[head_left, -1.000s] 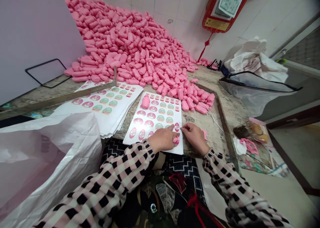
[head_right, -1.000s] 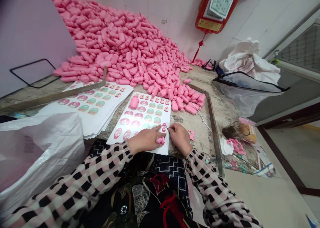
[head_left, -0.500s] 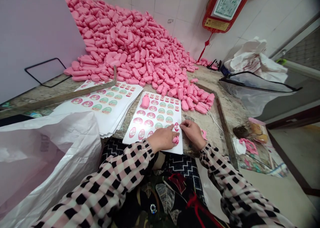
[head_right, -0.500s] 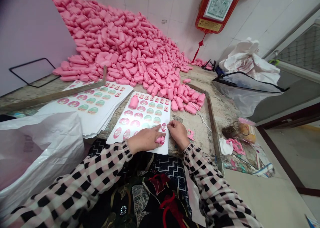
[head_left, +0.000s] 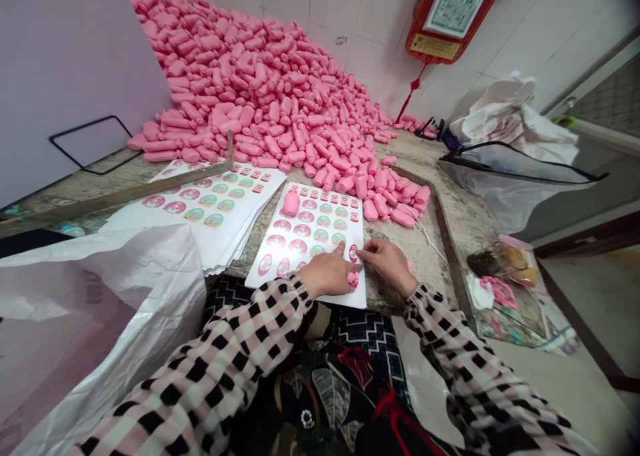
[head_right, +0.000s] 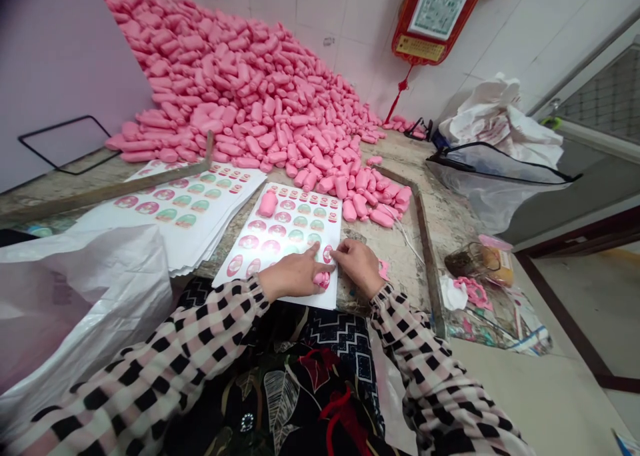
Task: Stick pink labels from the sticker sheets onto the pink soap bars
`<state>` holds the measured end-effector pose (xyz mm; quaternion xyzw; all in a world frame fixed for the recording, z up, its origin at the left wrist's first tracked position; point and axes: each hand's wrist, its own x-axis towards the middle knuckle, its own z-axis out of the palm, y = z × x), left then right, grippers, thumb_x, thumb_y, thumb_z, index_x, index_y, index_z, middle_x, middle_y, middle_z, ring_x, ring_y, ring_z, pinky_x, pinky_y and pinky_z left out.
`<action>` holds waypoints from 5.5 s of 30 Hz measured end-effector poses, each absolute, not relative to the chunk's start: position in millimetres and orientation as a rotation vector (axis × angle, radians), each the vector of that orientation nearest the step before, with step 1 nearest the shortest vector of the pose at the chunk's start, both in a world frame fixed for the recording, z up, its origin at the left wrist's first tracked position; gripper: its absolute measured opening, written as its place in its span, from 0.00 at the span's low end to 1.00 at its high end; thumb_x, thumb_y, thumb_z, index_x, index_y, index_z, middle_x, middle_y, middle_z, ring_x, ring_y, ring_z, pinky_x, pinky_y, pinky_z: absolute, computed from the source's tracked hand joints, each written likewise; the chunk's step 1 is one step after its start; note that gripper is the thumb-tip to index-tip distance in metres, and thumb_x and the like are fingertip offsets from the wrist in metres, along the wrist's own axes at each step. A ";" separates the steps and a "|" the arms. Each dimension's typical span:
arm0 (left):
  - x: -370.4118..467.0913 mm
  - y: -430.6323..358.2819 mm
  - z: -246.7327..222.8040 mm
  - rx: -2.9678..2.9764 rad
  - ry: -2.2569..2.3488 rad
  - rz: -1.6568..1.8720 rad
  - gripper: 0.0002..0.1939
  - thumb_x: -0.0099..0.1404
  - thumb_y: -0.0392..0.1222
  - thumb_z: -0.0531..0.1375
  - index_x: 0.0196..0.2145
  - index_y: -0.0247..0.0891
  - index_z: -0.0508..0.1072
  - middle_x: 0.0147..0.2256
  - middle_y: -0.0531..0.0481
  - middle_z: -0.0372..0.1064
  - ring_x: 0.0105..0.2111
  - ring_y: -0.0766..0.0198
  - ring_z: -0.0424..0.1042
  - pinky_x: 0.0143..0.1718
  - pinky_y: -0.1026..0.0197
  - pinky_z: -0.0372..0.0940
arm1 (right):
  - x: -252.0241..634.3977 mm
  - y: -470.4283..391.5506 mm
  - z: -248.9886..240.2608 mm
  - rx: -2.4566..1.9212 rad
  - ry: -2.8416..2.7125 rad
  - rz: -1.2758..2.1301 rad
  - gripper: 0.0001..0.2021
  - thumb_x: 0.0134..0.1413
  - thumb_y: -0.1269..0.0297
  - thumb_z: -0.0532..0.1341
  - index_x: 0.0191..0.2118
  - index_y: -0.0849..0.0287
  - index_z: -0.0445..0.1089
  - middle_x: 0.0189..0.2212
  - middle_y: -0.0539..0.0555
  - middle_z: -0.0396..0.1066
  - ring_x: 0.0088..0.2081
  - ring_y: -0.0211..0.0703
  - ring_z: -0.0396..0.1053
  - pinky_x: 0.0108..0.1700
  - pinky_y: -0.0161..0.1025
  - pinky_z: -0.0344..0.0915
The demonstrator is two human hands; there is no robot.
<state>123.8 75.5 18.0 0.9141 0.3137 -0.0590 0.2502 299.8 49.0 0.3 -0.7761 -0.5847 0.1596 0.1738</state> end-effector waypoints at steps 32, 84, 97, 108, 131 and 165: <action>77.6 52.5 20.7 0.352 0.591 0.705 0.21 0.57 0.58 0.56 0.36 0.36 0.69 0.26 0.52 0.64 0.22 0.68 0.66 0.21 0.64 0.64 | 206.6 10.4 43.1 -1.352 -1.162 1.039 0.12 0.40 0.56 0.66 0.24 0.59 0.66 0.19 0.46 0.64 0.18 0.31 0.58 0.20 0.32 0.55; 95.7 -6.6 19.4 1.164 0.541 0.426 0.32 0.63 0.58 0.47 0.61 0.45 0.43 0.29 0.51 0.65 0.18 0.69 0.67 0.18 0.66 0.62 | 232.6 -48.4 28.9 -1.190 -0.681 1.550 0.13 0.44 0.54 0.64 0.30 0.59 0.68 0.18 0.47 0.65 0.19 0.33 0.60 0.24 0.33 0.57; 91.9 7.5 14.8 1.124 0.790 0.456 0.25 0.64 0.55 0.48 0.52 0.38 0.61 0.32 0.47 0.67 0.25 0.67 0.68 0.28 0.63 0.65 | 334.2 -174.9 -17.6 -2.640 -1.569 0.618 0.15 0.54 0.50 0.49 0.37 0.49 0.69 0.38 0.53 0.72 0.36 0.49 0.70 0.30 0.40 0.58; 87.5 4.0 9.3 1.111 0.819 0.455 0.25 0.63 0.57 0.48 0.50 0.38 0.64 0.31 0.48 0.66 0.25 0.68 0.67 0.27 0.63 0.64 | 349.4 -178.1 -44.9 -2.871 -1.660 0.754 0.15 0.52 0.57 0.52 0.39 0.56 0.71 0.38 0.60 0.73 0.39 0.54 0.70 0.33 0.41 0.60; 76.2 7.1 2.5 1.134 0.911 0.410 0.20 0.59 0.46 0.53 0.48 0.36 0.65 0.29 0.52 0.64 0.22 0.71 0.63 0.24 0.65 0.60 | 313.5 143.3 11.3 -2.390 -1.476 0.106 0.21 0.49 0.56 0.56 0.46 0.65 0.65 0.41 0.67 0.69 0.46 0.57 0.65 0.44 0.48 0.58; 94.2 8.6 6.4 2.491 0.929 0.035 0.26 0.59 0.41 0.54 0.56 0.47 0.60 0.61 0.41 0.44 0.44 0.49 0.67 0.42 0.49 0.62 | 278.6 -18.3 4.9 -2.253 -1.844 0.133 0.11 0.57 0.59 0.52 0.34 0.53 0.70 0.33 0.51 0.68 0.36 0.40 0.65 0.33 0.35 0.53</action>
